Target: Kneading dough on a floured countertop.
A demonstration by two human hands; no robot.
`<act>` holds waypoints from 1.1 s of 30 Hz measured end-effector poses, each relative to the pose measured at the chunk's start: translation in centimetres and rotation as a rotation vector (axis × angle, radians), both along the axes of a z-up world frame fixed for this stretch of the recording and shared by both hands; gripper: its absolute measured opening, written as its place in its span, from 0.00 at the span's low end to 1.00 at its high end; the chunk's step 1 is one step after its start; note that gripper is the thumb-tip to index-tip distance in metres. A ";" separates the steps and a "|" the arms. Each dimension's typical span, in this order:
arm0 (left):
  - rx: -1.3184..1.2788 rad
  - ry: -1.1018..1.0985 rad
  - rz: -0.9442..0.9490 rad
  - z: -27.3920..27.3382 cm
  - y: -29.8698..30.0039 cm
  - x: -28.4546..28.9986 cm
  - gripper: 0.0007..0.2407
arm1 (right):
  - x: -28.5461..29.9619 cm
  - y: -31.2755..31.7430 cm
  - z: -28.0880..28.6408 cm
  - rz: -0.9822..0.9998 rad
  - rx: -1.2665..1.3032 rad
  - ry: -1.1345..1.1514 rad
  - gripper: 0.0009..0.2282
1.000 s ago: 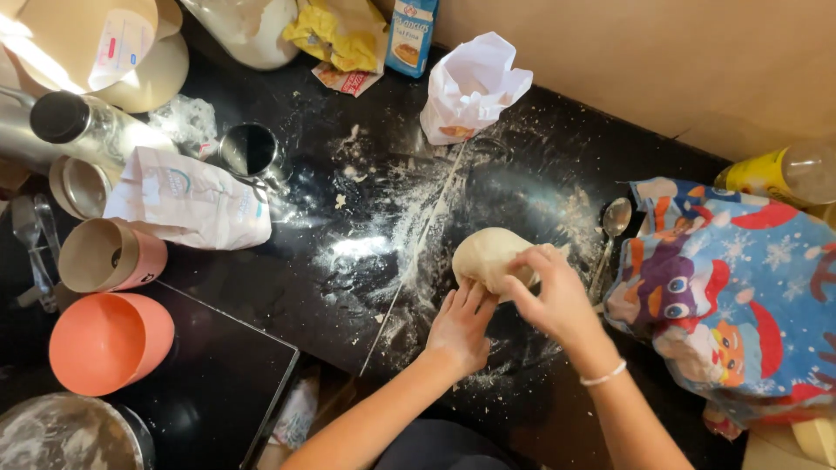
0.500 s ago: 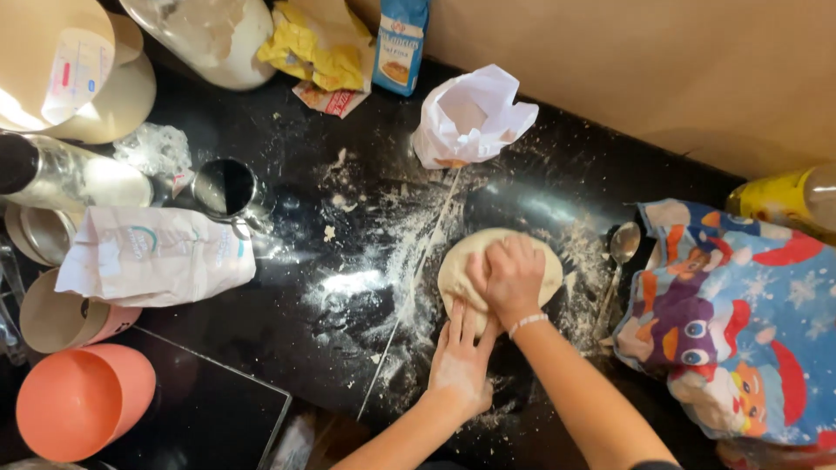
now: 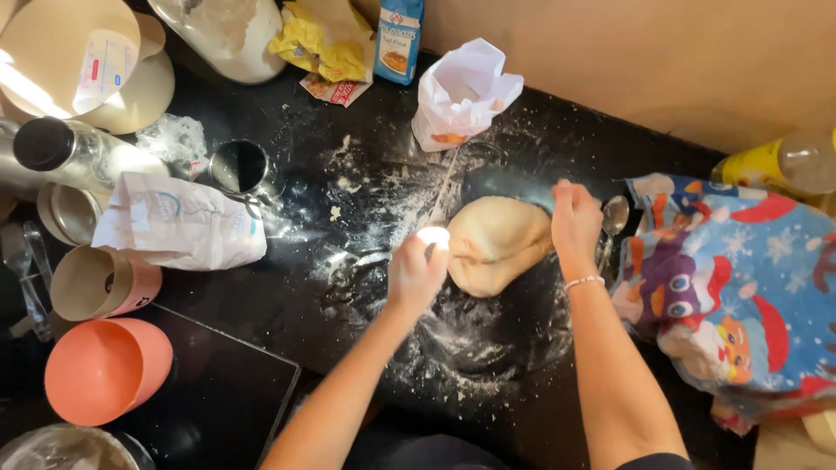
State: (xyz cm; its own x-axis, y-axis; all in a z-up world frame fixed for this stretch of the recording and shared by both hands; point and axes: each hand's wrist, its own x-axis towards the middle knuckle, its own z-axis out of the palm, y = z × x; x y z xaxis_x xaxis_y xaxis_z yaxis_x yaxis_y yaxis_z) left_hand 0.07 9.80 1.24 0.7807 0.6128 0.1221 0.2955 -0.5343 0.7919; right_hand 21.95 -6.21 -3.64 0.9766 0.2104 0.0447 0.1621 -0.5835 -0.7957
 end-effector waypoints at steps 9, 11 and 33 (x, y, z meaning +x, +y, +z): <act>-0.596 0.431 0.187 8.2 -5.4 0.3 0.21 | -10.9 0.8 0.9 0.114 0.090 0.000 0.10; -1.008 0.362 0.143 10.1 -4.4 -0.6 0.29 | -14.9 1.8 1.7 0.313 -0.016 -0.399 0.11; 0.700 0.611 -0.655 -0.4 1.4 1.2 0.59 | -14.0 -5.0 2.3 0.480 -0.376 0.021 0.50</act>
